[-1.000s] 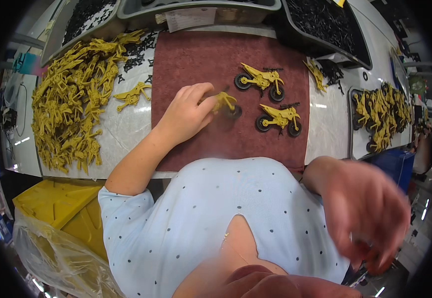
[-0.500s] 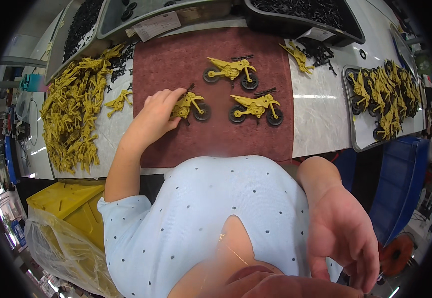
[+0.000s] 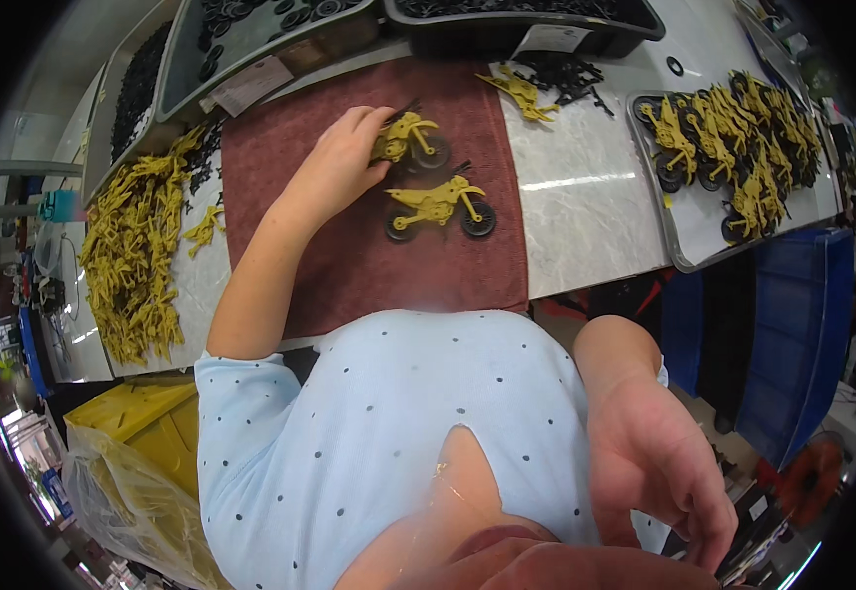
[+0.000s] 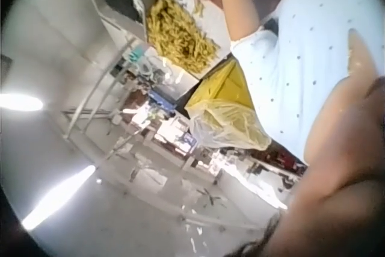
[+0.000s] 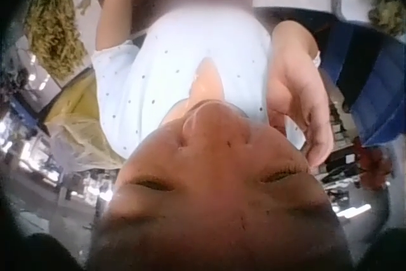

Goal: The person assembles toy motorcycles by attaching wheels and handlebars to frame pieces, placing the assembled toy motorcycles onto a tray, and snapping frame halves together.

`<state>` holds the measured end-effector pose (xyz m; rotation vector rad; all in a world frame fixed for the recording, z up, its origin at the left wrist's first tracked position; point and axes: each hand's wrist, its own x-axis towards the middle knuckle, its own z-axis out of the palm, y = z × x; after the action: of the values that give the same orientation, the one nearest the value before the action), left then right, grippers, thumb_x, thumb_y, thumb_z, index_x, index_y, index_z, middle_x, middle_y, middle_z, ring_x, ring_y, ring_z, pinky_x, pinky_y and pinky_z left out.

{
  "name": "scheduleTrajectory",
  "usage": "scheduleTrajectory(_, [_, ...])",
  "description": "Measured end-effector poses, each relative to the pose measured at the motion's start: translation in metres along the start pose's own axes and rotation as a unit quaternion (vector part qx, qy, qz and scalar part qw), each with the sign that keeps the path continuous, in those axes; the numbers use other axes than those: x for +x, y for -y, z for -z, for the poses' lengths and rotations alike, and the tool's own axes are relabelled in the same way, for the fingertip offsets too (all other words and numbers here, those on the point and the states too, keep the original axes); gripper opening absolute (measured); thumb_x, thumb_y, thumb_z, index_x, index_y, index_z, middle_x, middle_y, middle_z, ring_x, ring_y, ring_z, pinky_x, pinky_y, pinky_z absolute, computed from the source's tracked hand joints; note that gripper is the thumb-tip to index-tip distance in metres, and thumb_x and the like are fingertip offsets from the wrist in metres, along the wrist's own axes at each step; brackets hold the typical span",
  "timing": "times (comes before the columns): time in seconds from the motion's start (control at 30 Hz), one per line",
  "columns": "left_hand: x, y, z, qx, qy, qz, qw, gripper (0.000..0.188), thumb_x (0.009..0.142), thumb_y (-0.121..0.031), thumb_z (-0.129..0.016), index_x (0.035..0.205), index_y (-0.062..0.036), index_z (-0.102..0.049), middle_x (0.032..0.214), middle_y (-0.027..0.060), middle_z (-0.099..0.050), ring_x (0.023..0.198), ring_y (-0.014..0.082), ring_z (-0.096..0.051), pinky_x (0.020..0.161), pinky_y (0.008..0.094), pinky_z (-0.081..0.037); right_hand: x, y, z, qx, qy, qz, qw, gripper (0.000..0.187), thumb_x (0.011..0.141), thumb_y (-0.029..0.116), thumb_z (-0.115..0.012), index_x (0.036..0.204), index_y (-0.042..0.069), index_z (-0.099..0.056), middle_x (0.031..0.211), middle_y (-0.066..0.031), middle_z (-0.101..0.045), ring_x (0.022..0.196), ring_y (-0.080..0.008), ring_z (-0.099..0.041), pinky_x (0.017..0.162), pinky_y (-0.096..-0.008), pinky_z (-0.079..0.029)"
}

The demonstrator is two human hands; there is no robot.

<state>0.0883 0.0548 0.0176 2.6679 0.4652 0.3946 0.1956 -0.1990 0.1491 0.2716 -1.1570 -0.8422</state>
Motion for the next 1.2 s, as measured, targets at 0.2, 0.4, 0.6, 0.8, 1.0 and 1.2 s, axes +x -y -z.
scheduleTrajectory(0.2, [0.009,-0.004,0.004,0.072,0.069,0.091,0.991,0.071,0.072,-0.015,-0.074,0.134,-0.0014,-0.043,0.118,0.0177,-0.057,0.117,0.0341,-0.053,0.1,0.0439,-0.039,0.008,0.012,0.015,0.042,0.011,-0.025,0.999,0.034,0.091,0.019,-0.058,0.114,-0.007,-0.054,0.107,-0.0124,-0.061,0.112,-0.0215,-0.054,0.106,-0.0331,-0.041])
scheduleTrajectory(0.4, [-0.006,-0.029,0.006,-0.074,0.0,0.125,0.989,0.077,0.071,-0.015,-0.072,0.137,0.0056,-0.037,0.124,0.0245,-0.055,0.12,0.0375,-0.051,0.103,0.0441,-0.038,0.007,0.005,0.005,0.057,-0.031,-0.03,0.997,0.033,0.091,0.017,-0.059,0.114,-0.007,-0.054,0.111,-0.0123,-0.059,0.112,-0.0226,-0.054,0.105,-0.032,-0.042])
scheduleTrajectory(0.6, [-0.026,-0.077,-0.012,-0.078,0.051,0.074,0.993,0.082,0.07,-0.014,-0.076,0.139,0.003,-0.036,0.123,0.0216,-0.053,0.116,0.0373,-0.052,0.099,0.0443,-0.038,0.0,0.01,0.01,0.073,-0.026,-0.044,0.996,0.034,0.09,0.016,-0.061,0.114,-0.007,-0.054,0.11,-0.012,-0.058,0.112,-0.0229,-0.054,0.106,-0.0318,-0.042])
scheduleTrajectory(0.8, [-0.041,-0.068,-0.022,0.001,0.062,0.023,0.998,0.083,0.066,-0.017,-0.08,0.136,-0.0009,-0.04,0.122,0.0162,-0.052,0.119,0.0317,-0.048,0.099,0.0436,-0.036,-0.004,0.009,0.003,0.07,-0.01,-0.044,0.997,0.034,0.089,0.013,-0.063,0.114,-0.007,-0.054,0.112,-0.0114,-0.057,0.111,-0.0224,-0.054,0.105,-0.032,-0.043])
scheduleTrajectory(1.0, [-0.047,-0.076,-0.022,0.032,0.115,0.036,0.992,0.084,0.062,-0.019,-0.084,0.133,-0.0022,-0.044,0.121,0.016,-0.05,0.117,0.032,-0.047,0.097,0.0427,-0.037,-0.011,0.003,-0.006,0.084,-0.01,-0.033,0.996,0.035,0.087,0.012,-0.065,0.115,-0.006,-0.053,0.114,-0.0112,-0.056,0.112,-0.0223,-0.053,0.105,-0.0328,-0.042])
scheduleTrajectory(1.2, [-0.056,-0.07,-0.028,0.04,0.045,0.001,0.998,0.096,0.056,-0.032,-0.088,0.133,0.0021,-0.043,0.107,0.0151,-0.051,0.104,0.0299,-0.05,0.088,0.0403,-0.038,-0.014,0.005,-0.008,0.077,0.017,-0.051,0.996,0.038,0.087,0.013,-0.066,0.117,-0.006,-0.052,0.114,-0.0111,-0.056,0.115,-0.0236,-0.052,0.108,-0.0335,-0.04])
